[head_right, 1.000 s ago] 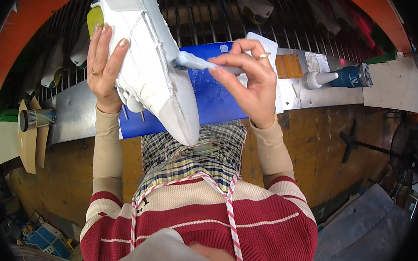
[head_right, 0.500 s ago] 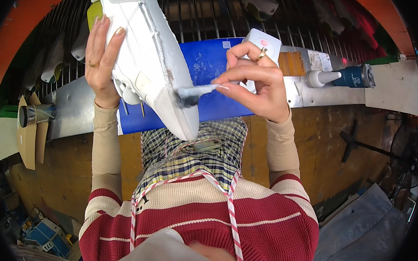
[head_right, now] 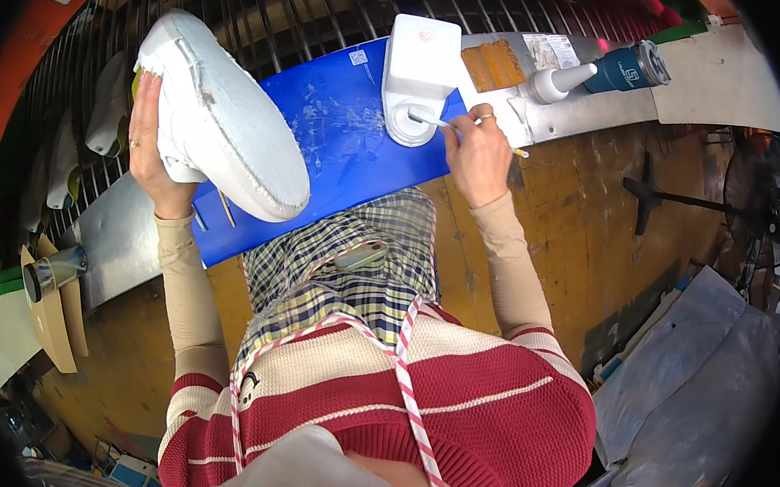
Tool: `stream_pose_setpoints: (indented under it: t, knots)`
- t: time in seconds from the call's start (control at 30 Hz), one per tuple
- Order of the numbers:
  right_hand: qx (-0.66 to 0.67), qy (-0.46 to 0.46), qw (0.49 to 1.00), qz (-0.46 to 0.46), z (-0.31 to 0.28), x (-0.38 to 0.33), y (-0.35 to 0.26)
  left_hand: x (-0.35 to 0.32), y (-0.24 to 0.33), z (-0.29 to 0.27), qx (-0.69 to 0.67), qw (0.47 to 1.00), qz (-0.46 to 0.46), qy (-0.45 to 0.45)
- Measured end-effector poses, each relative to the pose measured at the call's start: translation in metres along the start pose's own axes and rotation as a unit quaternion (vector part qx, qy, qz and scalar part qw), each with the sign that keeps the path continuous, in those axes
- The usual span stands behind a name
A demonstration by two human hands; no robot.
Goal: The person repeatedly brushes a white sneaker with a small brush, dipping it into a white paste on a blue mat. They rotate the shoe to clean different sides and the sole, then place it on a drying rack and pick up another shoe to continue brushing.
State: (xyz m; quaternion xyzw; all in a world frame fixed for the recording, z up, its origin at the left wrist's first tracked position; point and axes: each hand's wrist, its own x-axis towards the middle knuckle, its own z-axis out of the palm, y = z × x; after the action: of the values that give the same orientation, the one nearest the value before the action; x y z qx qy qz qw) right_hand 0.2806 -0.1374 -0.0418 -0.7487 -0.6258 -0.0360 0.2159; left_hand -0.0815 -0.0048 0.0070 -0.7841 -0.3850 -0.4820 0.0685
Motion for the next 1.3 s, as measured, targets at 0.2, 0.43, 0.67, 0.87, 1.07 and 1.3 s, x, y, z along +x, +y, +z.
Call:
stream_pose_setpoints:
  t: [0.2, 0.43, 0.67, 0.87, 1.07, 1.3]
  knots:
    - [0.017, 0.007, 1.0, 0.011, 0.022, -0.002, 0.005, -0.002, 0.004, 0.012, -0.007, 1.0, -0.001, -0.009]
    - [0.35, -0.047, 0.919, 0.174, -0.006, -0.009, 0.034, 0.003, 0.004, 0.022, -0.005, 1.0, 0.003, -0.005]
    - [0.684, -0.22, 0.562, 0.41, 0.019, -0.012, 0.01, 0.007, 0.005, 0.033, -0.004, 1.0, 0.008, 0.002]
    - [0.677, -0.165, 0.709, 0.106, -0.021, 0.009, -0.051, 0.01, 0.003, 0.035, -0.003, 1.0, -0.007, 0.006]
    - [0.531, -0.067, 0.844, -0.021, -0.061, 0.025, -0.083, 0.017, 0.001, 0.027, 0.006, 1.0, -0.002, 0.001]
    - [0.424, 0.017, 0.9, -0.103, -0.069, 0.039, -0.098, 0.017, 0.005, 0.016, 0.03, 1.0, 0.001, -0.006]
